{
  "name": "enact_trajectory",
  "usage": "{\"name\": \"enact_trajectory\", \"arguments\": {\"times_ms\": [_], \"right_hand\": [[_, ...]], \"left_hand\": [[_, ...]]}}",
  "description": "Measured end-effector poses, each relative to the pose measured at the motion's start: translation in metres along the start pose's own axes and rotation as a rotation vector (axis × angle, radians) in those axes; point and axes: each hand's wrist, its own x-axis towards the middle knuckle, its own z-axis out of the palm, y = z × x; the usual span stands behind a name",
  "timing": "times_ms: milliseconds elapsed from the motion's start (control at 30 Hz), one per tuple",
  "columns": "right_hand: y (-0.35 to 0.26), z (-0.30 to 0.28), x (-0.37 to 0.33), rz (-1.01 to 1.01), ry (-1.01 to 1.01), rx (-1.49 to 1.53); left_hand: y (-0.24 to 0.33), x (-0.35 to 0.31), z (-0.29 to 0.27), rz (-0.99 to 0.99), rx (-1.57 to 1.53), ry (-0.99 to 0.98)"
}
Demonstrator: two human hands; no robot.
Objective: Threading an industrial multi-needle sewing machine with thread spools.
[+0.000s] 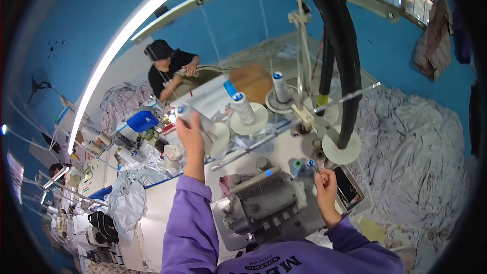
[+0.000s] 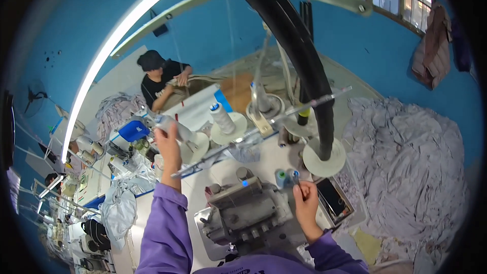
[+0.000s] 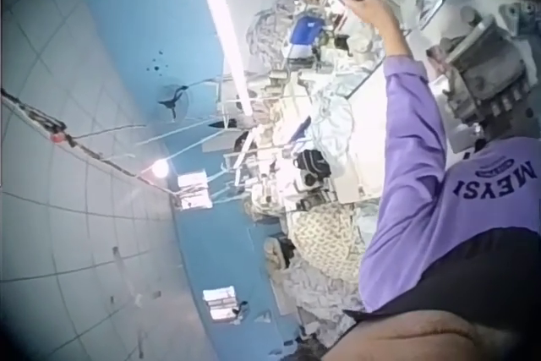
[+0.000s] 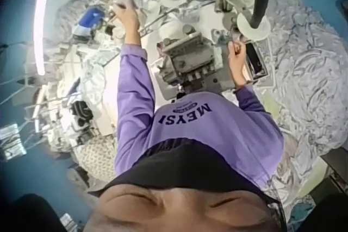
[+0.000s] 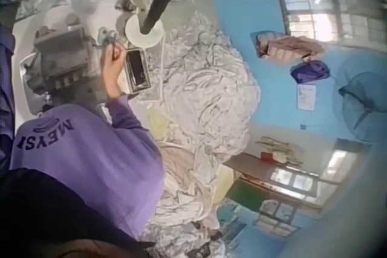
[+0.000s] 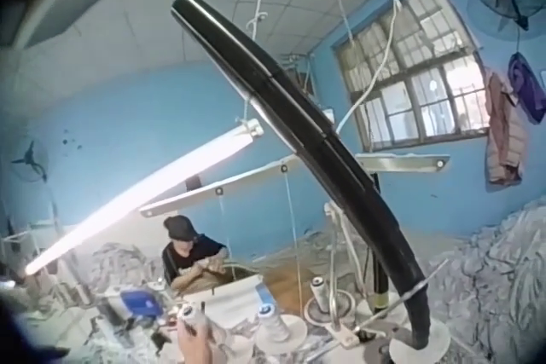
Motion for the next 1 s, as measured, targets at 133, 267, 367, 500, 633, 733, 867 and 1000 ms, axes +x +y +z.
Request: {"name": "enact_trajectory", "arguments": {"times_ms": [133,267,367,500,633,733,867,1000], "right_hand": [[0.037,-0.052,-0.06,0.132,0.093,-0.17],[0.079,-0.088,-0.095,0.259,0.046,-0.451],[0.125,-0.107,-0.108,0.301,-0.019,-0.597],[0.136,-0.115,-0.106,0.117,-0.097,-0.669],[0.071,-0.091,-0.081,-0.268,-0.23,-1.102],[0.014,-0.059,-0.047,-0.228,-0.243,-0.757],[-0.057,0.011,0.023,-0.357,-0.192,-0.483],[-0.082,0.079,0.1,-0.548,-0.296,-0.392]], "left_hand": [[0.018,0.028,-0.003,0.076,-0.262,0.632],[0.035,0.018,-0.028,-0.028,-0.441,0.332],[0.043,-0.006,-0.037,-0.188,-0.279,-0.215],[0.05,-0.032,-0.026,-0.043,-0.078,-0.553],[0.059,-0.038,-0.007,0.15,0.098,-0.789],[0.067,-0.043,0.017,0.19,0.12,-0.868],[0.069,-0.039,0.036,0.116,0.142,-0.853],[0.05,-0.035,0.056,0.154,0.102,-0.792]]}}
